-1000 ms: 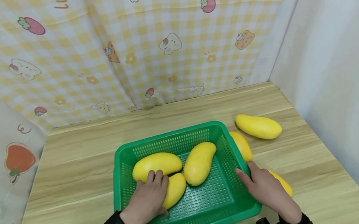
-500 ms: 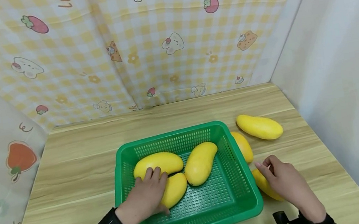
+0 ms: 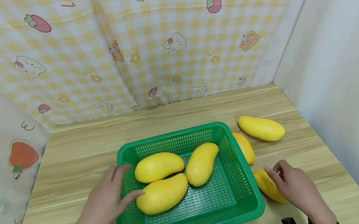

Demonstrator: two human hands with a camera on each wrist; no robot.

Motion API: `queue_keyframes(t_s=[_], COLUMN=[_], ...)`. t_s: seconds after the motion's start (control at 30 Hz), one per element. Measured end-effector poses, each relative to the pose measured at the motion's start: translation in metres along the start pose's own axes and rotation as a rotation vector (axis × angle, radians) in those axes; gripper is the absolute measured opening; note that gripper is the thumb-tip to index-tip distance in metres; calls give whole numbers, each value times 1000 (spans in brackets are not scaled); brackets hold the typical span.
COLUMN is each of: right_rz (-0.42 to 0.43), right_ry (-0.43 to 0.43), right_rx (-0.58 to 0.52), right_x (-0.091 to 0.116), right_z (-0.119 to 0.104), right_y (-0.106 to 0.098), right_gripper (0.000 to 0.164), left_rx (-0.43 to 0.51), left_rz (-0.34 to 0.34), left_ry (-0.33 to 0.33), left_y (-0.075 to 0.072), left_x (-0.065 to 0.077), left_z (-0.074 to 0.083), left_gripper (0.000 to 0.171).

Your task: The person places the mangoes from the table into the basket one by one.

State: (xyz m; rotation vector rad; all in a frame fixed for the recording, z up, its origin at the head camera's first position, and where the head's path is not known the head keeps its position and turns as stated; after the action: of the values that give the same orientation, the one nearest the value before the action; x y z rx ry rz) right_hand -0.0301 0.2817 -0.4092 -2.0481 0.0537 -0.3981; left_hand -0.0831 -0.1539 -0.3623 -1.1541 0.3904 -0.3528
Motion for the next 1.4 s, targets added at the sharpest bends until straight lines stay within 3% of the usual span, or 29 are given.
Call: queue_keyframes(t_s=[0.1,0.2,0.37,0.53,0.73,0.87,1.0,1.2,1.4], right_rz=[35,59,111,170,172,69,-30,-78,-65], right_ry=[-33,-58,-88,-162,-213,-160,-112,-141,-163], right_rx=[20,42,77,88,74,80,98,139,150], right_x=[0,0,1,2,1,0,-2,-5,-11], right_z=[2,5,9,14,19,25,28,27,26], right_y=[1,2,5,11,15,20,25,34,31], right_gripper=[44,45,53,58,67,79,88,78,69], left_rx=[77,148,256,353,446,532,533,527,520], left_rz=[66,81,35,-49,-103,-116,-116,-107,-102], left_ry=[-120,-228,-374,-483,-502,-485,-479,-475,-491], left_y=[2,11,30,46,57,61,62,61,62], left_x=[11,21,30,34,36,35,34,34,35], left_z=[-14,-24,-33,-35,-33,-30,-29,-29,-28], left_gripper=[74,73,72,82,77,69,69,67,66])
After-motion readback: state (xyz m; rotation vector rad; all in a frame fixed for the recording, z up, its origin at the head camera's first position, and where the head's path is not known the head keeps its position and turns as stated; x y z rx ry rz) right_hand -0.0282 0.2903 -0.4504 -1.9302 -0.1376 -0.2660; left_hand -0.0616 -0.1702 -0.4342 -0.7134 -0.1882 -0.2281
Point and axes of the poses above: each hand's wrist, its own x-axis away from the middle knuckle, its own y-axis out of the palm, z = x × y, the point moved 5 cm from there along -x, towards the middle knuckle, and after that the axes turned 4 degrees about y, right-handed, at the moved point
